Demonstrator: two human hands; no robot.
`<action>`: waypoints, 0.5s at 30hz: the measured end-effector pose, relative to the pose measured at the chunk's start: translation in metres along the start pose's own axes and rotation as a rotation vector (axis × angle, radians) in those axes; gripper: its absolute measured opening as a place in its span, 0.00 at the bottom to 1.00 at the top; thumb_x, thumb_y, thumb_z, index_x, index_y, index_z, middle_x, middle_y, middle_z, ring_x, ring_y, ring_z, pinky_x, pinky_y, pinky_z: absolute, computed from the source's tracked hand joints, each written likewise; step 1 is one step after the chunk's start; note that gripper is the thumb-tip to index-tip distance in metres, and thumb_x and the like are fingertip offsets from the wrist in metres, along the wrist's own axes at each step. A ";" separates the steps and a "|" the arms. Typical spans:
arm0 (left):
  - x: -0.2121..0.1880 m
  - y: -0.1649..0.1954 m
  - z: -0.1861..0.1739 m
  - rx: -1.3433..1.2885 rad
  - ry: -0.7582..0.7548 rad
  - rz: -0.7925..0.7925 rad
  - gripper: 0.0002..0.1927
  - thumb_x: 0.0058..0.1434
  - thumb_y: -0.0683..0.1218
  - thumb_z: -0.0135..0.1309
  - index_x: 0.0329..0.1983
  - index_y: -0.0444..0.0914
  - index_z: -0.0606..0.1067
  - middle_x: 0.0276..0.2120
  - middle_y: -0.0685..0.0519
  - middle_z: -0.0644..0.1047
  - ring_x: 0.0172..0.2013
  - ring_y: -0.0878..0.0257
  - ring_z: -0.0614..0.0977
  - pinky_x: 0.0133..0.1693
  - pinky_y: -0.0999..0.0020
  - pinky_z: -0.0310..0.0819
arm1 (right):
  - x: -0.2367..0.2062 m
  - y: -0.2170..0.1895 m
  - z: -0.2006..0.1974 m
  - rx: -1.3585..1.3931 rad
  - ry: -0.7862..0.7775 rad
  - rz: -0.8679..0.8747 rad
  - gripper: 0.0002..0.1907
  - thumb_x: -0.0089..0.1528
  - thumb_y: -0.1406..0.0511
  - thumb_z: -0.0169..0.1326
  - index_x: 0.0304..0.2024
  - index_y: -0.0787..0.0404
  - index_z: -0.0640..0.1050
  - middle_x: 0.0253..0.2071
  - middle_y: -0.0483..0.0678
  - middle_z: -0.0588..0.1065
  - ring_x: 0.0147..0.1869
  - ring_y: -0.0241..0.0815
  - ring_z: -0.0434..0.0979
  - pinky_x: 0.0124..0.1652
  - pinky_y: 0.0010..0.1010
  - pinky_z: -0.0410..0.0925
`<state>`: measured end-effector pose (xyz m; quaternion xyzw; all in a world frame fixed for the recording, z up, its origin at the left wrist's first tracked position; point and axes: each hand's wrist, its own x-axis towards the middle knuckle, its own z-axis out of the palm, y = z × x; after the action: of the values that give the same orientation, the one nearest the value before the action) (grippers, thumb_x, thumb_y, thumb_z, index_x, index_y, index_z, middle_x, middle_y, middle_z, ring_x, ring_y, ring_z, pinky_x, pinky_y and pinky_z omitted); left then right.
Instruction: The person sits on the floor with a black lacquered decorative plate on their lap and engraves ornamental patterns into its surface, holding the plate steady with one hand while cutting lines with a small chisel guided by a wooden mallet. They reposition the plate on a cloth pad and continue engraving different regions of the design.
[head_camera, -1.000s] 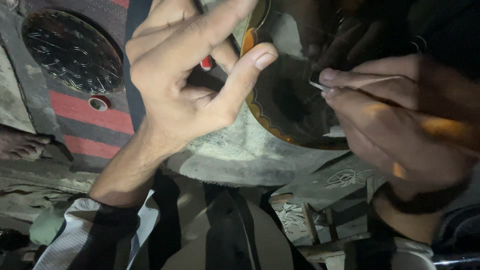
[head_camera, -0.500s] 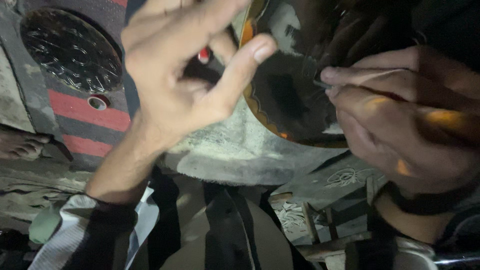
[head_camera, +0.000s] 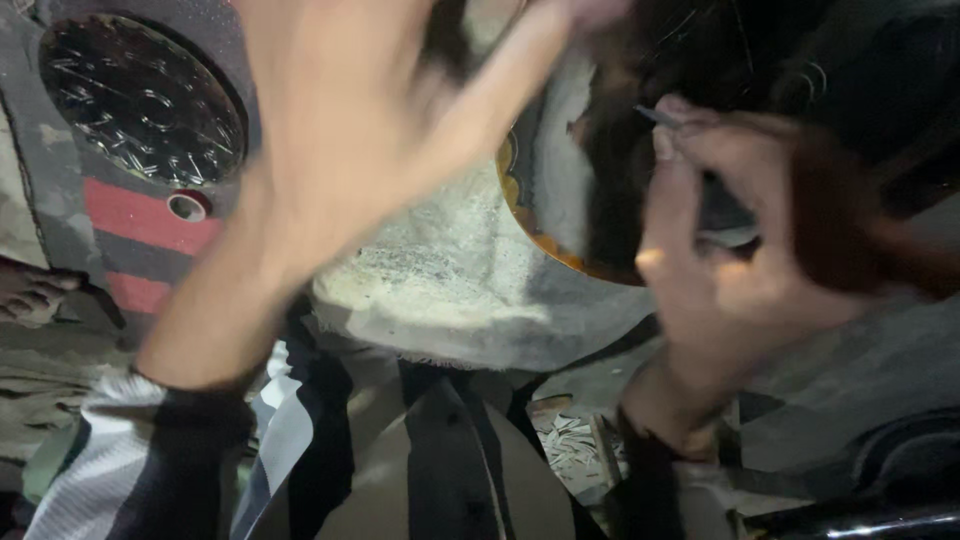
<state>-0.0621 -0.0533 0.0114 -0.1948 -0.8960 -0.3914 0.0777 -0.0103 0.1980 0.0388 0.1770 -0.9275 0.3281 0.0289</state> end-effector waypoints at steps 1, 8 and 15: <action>-0.008 0.002 -0.005 -0.096 -0.006 -0.025 0.09 0.70 0.41 0.64 0.37 0.35 0.75 0.25 0.52 0.74 0.28 0.62 0.75 0.34 0.69 0.66 | -0.006 -0.001 0.004 -0.107 0.048 -0.010 0.05 0.66 0.78 0.61 0.40 0.68 0.78 0.42 0.52 0.82 0.46 0.43 0.85 0.47 0.32 0.73; -0.051 0.002 0.007 -0.207 0.004 -0.132 0.25 0.70 0.39 0.63 0.69 0.38 0.71 0.34 0.56 0.79 0.38 0.61 0.72 0.47 0.69 0.64 | 0.007 -0.004 0.017 -0.072 0.078 -0.060 0.06 0.72 0.79 0.64 0.45 0.68 0.79 0.47 0.53 0.81 0.50 0.43 0.85 0.48 0.24 0.78; -0.040 0.008 0.013 -0.277 0.055 -0.120 0.23 0.69 0.38 0.64 0.66 0.38 0.73 0.30 0.57 0.78 0.37 0.63 0.72 0.43 0.69 0.63 | 0.010 0.003 -0.006 -0.015 -0.094 -0.125 0.07 0.71 0.79 0.63 0.44 0.68 0.78 0.46 0.55 0.81 0.52 0.45 0.85 0.50 0.25 0.79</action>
<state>-0.0226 -0.0505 -0.0039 -0.1388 -0.8411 -0.5203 0.0509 -0.0213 0.2009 0.0440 0.2494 -0.9175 0.3098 0.0071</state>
